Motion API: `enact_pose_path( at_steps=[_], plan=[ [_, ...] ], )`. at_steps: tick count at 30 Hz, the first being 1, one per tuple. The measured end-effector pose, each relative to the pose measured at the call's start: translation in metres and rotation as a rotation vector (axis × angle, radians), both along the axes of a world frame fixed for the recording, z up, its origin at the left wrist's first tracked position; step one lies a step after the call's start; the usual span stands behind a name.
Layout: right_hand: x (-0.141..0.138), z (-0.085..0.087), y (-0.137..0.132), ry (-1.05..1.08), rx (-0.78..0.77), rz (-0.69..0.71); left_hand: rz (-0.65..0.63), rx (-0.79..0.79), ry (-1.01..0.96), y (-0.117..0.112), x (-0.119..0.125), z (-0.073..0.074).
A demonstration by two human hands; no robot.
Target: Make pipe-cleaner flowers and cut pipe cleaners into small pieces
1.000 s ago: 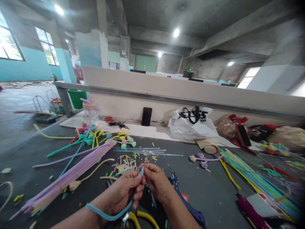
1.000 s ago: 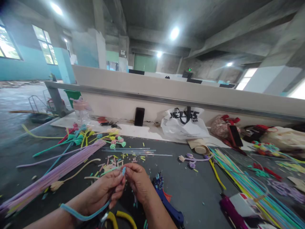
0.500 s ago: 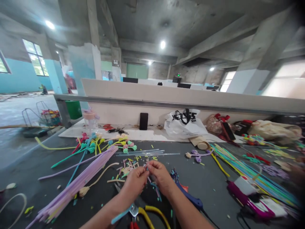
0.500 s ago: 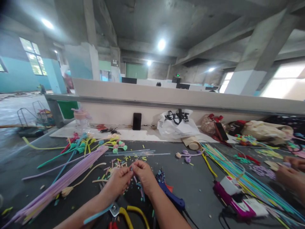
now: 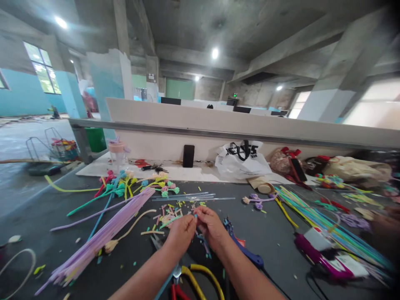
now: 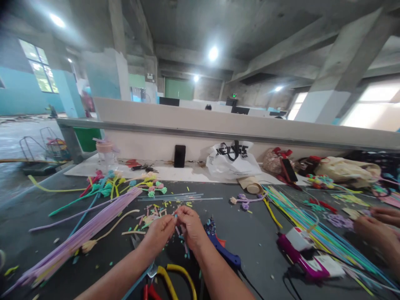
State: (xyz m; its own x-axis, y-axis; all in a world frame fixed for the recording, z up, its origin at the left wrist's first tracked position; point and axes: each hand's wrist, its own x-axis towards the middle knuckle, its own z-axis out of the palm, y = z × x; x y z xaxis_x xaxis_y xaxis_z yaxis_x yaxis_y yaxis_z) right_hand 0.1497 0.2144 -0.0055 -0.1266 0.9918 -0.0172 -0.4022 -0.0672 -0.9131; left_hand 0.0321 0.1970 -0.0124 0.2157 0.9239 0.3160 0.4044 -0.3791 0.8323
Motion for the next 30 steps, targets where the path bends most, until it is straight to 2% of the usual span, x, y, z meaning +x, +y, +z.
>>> enact_pose_path(
  at_steps=[5, 12, 17, 19, 22, 24, 26, 28, 30],
  plan=[
    [0.002, 0.003, 0.000, 0.023, -0.022, 0.043, -0.045, -0.005, 0.021, 0.001, -0.004, 0.002],
    [-0.001, 0.002, -0.001, 0.035, -0.050, 0.022, -0.061, 0.027, 0.026, 0.006, -0.001, -0.005],
    [0.000, 0.003, -0.001, 0.035, -0.063, 0.046, -0.067, -0.008, 0.004, 0.002, -0.003, 0.004],
    [-0.001, 0.005, -0.002, 0.024, -0.060, 0.081, -0.087, -0.109, -0.034, -0.002, -0.005, 0.011],
    [-0.004, 0.006, -0.004, -0.014, -0.048, 0.142, -0.112, -0.398, -0.233, -0.006, -0.010, 0.019],
    [-0.003, 0.006, -0.004, -0.098, 0.007, 0.140, -0.138, -0.502, -0.372, -0.005, -0.017, 0.024],
    [0.001, 0.006, -0.001, -0.262, 0.125, 0.078, -0.157, -0.486, -0.443, -0.001, -0.029, 0.028],
    [0.007, 0.005, 0.005, -0.529, 0.279, -0.029, -0.135, -0.481, -0.501, 0.005, -0.047, 0.032],
    [0.013, 0.004, 0.010, -0.888, 0.414, -0.130, -0.097, -0.509, -0.555, 0.012, -0.065, 0.038]
  ],
)
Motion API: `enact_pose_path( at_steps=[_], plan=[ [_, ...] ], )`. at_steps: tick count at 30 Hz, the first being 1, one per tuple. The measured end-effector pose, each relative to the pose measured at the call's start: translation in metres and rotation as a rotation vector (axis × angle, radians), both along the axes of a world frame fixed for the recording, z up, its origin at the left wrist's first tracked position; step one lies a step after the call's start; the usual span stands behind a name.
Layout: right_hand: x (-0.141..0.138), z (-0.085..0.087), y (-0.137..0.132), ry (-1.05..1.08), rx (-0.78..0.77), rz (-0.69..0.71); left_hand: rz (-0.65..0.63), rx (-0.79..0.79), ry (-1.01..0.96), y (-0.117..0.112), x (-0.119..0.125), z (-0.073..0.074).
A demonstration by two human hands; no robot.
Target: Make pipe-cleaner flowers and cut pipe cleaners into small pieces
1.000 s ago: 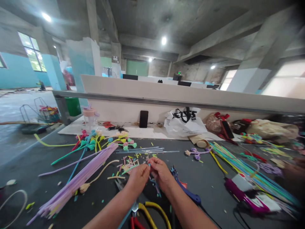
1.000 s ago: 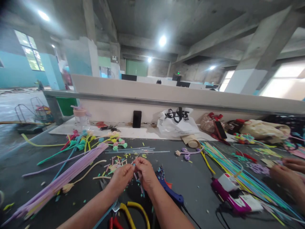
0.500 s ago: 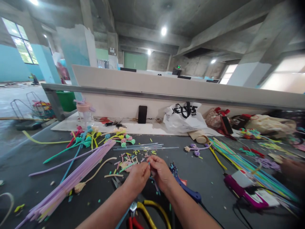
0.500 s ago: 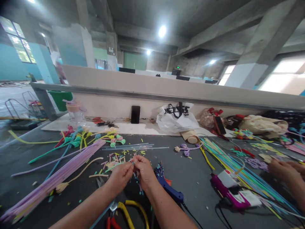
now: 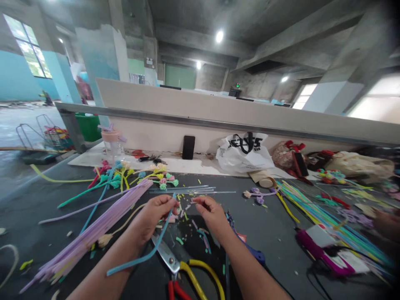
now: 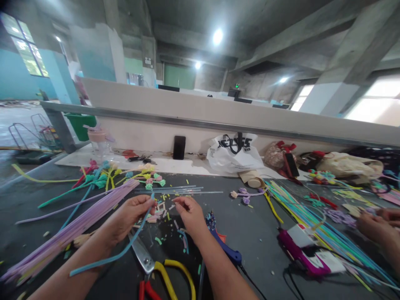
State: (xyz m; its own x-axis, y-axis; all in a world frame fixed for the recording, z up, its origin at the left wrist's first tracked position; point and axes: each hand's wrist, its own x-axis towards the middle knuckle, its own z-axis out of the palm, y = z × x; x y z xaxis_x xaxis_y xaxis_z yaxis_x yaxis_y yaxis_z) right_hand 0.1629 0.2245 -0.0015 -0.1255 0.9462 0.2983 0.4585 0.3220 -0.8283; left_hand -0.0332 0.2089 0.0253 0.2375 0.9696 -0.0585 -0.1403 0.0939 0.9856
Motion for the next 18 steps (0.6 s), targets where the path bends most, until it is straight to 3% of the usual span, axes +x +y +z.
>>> enact_pose_path(
  at_steps=[3, 9, 14, 18],
  plan=[
    [0.003, -0.004, 0.005, -0.330, 0.083, -0.056, 0.002, -0.057, -0.086, 0.006, -0.020, 0.007],
    [0.005, -0.003, -0.002, -0.599, -0.006, -0.030, -0.040, -0.118, -0.150, 0.005, -0.020, 0.007],
    [0.005, 0.000, -0.009, -0.751, -0.075, -0.027, -0.014, -0.120, -0.200, 0.006, -0.017, 0.000],
    [0.001, -0.004, -0.010, -0.756, -0.095, -0.013, -0.009, -0.173, -0.244, 0.009, -0.021, -0.001]
  ],
)
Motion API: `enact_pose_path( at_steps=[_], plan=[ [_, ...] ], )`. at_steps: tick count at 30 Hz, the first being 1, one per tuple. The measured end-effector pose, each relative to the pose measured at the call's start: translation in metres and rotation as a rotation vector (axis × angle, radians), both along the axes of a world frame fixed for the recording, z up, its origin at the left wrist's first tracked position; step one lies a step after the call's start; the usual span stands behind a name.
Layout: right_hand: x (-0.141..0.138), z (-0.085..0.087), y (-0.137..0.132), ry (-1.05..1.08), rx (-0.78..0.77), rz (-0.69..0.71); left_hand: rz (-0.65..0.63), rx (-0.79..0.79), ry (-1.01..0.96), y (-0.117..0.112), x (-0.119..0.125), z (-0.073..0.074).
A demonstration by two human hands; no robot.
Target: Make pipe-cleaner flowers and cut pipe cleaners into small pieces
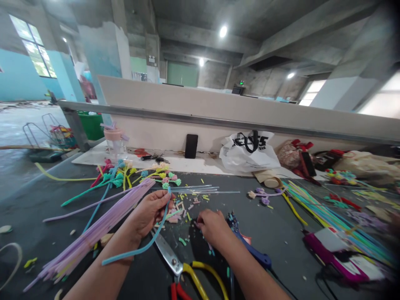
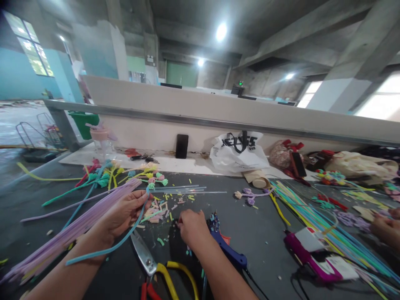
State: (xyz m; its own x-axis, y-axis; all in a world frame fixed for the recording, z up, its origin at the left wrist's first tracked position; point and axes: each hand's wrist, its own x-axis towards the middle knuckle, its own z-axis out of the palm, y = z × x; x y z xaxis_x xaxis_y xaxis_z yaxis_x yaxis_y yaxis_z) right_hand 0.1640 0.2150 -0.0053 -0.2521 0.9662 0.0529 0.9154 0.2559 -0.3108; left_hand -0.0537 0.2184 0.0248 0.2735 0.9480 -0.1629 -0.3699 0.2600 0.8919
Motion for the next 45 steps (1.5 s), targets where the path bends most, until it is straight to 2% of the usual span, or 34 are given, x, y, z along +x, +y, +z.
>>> enact_pose_path(
  at_steps=[4, 7, 9, 14, 18, 22, 29, 35, 37, 42, 45],
  plan=[
    [0.000, 0.000, 0.003, 0.105, 0.032, -0.008, 0.061, -0.080, -0.083, 0.003, 0.003, 0.011],
    [0.000, 0.000, 0.008, 0.223, 0.062, -0.036, 0.043, -0.098, -0.112, -0.001, 0.020, 0.016],
    [0.001, 0.000, 0.011, 0.301, 0.087, -0.069, -0.005, -0.079, -0.140, -0.006, 0.037, 0.011],
    [0.003, -0.003, 0.014, 0.470, 0.127, -0.118, -0.122, -0.041, -0.075, -0.020, 0.065, -0.016],
    [0.003, -0.011, 0.014, 0.595, 0.065, 0.016, -0.157, -0.002, -0.082, -0.023, 0.065, -0.024],
    [0.000, -0.013, 0.011, 0.498, 0.056, 0.137, -0.150, 0.000, -0.099, -0.020, 0.062, -0.025],
    [-0.002, -0.007, 0.005, 0.378, 0.092, 0.161, -0.165, 0.029, -0.093, -0.019, 0.064, -0.029],
    [-0.003, -0.002, 0.006, 0.547, 0.138, 0.149, -0.170, 0.034, -0.054, -0.020, 0.064, -0.033],
    [-0.005, 0.001, 0.005, 0.688, 0.091, 0.110, -0.176, 0.037, -0.037, -0.019, 0.063, -0.035],
    [-0.007, 0.008, -0.001, 1.063, -0.204, 0.120, -0.193, 0.061, -0.011, -0.017, 0.063, -0.041],
    [-0.007, 0.008, -0.002, 1.219, -0.313, 0.104, -0.186, 0.063, -0.008, -0.017, 0.065, -0.042]
  ],
)
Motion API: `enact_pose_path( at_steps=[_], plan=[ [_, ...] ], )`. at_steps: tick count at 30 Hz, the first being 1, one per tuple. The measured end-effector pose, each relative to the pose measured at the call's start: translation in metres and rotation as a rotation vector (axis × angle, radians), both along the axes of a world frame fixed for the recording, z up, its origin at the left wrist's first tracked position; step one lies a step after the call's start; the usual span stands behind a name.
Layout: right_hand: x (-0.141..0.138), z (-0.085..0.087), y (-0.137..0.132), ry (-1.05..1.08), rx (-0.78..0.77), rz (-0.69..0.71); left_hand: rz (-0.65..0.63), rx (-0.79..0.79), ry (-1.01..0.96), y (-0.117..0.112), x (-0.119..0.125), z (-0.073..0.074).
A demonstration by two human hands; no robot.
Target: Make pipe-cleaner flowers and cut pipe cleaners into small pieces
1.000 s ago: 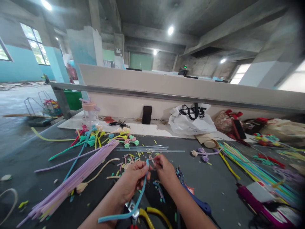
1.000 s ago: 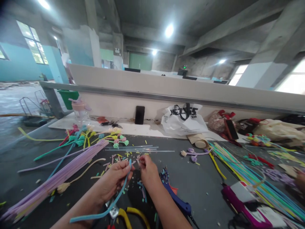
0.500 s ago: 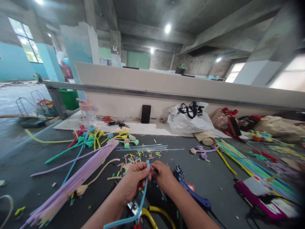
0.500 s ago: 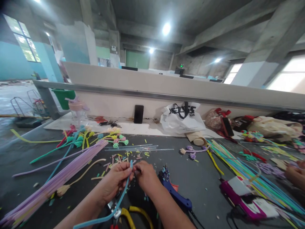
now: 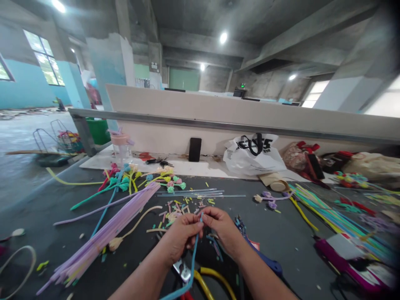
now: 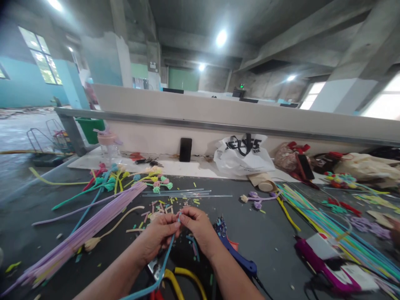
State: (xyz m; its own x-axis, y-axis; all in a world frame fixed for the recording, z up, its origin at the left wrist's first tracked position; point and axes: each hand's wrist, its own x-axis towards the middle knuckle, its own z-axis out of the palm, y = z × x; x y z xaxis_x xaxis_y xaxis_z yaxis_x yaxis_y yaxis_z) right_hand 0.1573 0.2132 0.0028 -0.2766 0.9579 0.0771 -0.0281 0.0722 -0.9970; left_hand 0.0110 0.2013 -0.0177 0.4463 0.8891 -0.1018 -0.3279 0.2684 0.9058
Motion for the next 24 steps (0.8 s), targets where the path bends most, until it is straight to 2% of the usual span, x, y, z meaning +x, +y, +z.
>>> enact_pose_path(
  at_steps=[7, 12, 14, 19, 24],
  plan=[
    [-0.010, -0.004, -0.003, 0.346, -0.209, -0.001, 0.077, 0.028, 0.018, -0.004, 0.006, 0.005],
    [-0.010, -0.004, -0.002, 0.371, -0.245, -0.010, 0.089, 0.034, 0.047, -0.004, 0.006, 0.005],
    [-0.006, -0.002, 0.001, 0.351, -0.190, -0.046, 0.093, 0.026, 0.053, -0.003, 0.003, 0.006],
    [0.004, 0.009, 0.006, 0.343, 0.097, -0.186, 0.094, -0.014, 0.018, 0.002, -0.008, 0.007],
    [0.007, 0.032, -0.001, 0.262, 0.245, -0.281, 0.113, 0.019, 0.028, 0.005, -0.016, 0.007]
  ],
)
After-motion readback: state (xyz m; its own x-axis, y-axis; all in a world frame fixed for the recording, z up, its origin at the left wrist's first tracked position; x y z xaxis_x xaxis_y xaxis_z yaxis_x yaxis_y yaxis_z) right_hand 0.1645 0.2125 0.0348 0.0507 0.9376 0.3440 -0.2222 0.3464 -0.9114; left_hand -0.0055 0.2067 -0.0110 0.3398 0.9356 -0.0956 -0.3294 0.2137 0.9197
